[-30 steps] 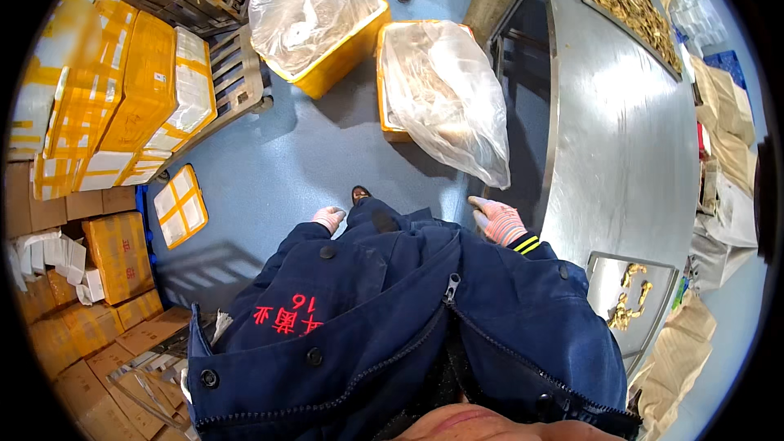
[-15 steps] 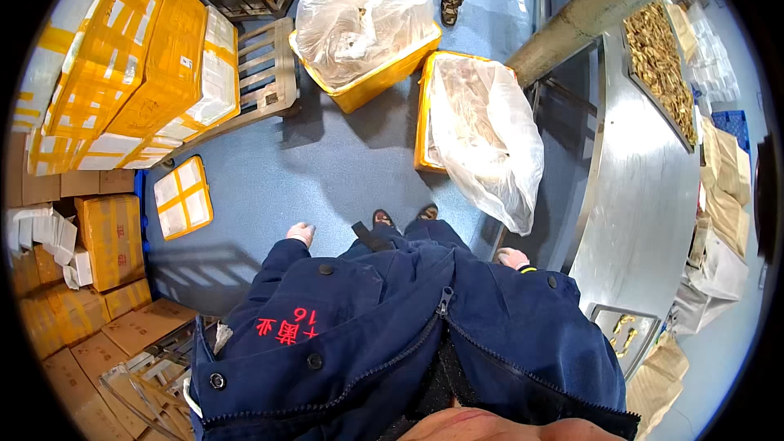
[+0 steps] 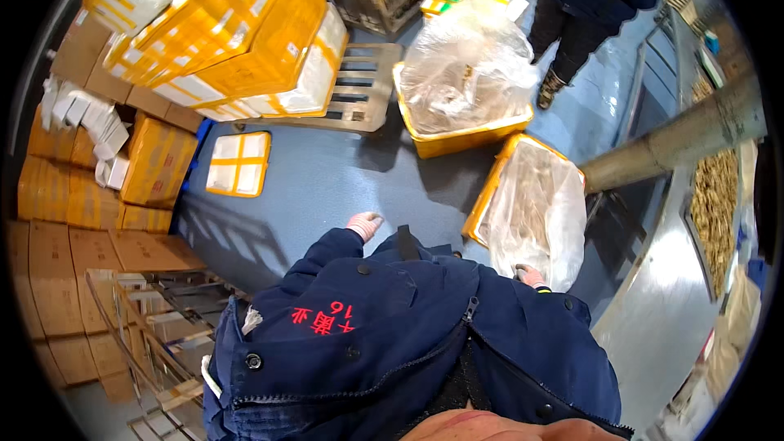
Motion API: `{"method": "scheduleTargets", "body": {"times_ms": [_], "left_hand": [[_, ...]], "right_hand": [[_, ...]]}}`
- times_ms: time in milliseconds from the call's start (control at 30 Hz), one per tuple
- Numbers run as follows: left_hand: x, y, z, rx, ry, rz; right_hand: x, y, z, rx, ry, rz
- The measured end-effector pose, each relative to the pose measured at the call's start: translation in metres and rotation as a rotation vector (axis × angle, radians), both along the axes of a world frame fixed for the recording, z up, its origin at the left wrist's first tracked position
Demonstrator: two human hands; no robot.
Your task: The person sorts dried mushrooms on a stainless steel table, spreading them evenly across metal trays. They pick up and place trays, occasionally moving boxes and plastic bags nearby. The person uses gloved hands to handle the mushrooms and trays throughout the process.
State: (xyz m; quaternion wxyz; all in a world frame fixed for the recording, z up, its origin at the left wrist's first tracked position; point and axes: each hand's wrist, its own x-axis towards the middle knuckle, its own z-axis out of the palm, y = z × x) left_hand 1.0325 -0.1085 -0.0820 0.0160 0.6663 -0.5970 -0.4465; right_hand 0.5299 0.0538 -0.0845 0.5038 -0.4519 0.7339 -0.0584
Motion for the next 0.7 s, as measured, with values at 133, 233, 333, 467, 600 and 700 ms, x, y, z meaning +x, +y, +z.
{"method": "scheduleTargets", "body": {"times_ms": [133, 233, 333, 467, 600, 700], "left_hand": [[0.029, 0.015, -0.024, 0.101, -0.050, 0.002], [0.074, 0.022, -0.044, 0.080, -0.160, -0.362], [0.109, 0.006, -0.057, 0.106, -0.144, -0.201], [0.147, -0.037, -0.073, 0.240, -0.108, 0.147], [0.182, -0.065, -0.086, 0.148, -0.169, -0.125], [0.183, -0.085, -0.089, 0.338, -0.065, 0.184]], "right_hand": [[0.003, -0.033, -0.003, 0.048, 0.102, 0.079], [0.007, -0.054, -0.012, 0.095, 0.081, 0.020], [0.010, -0.065, -0.029, 0.042, 0.107, 0.154], [0.041, -0.095, -0.034, -0.120, 0.298, 0.509], [0.104, -0.124, -0.027, 0.027, 0.069, 0.155], [0.150, -0.137, -0.005, -0.046, 0.141, 0.246]]}}
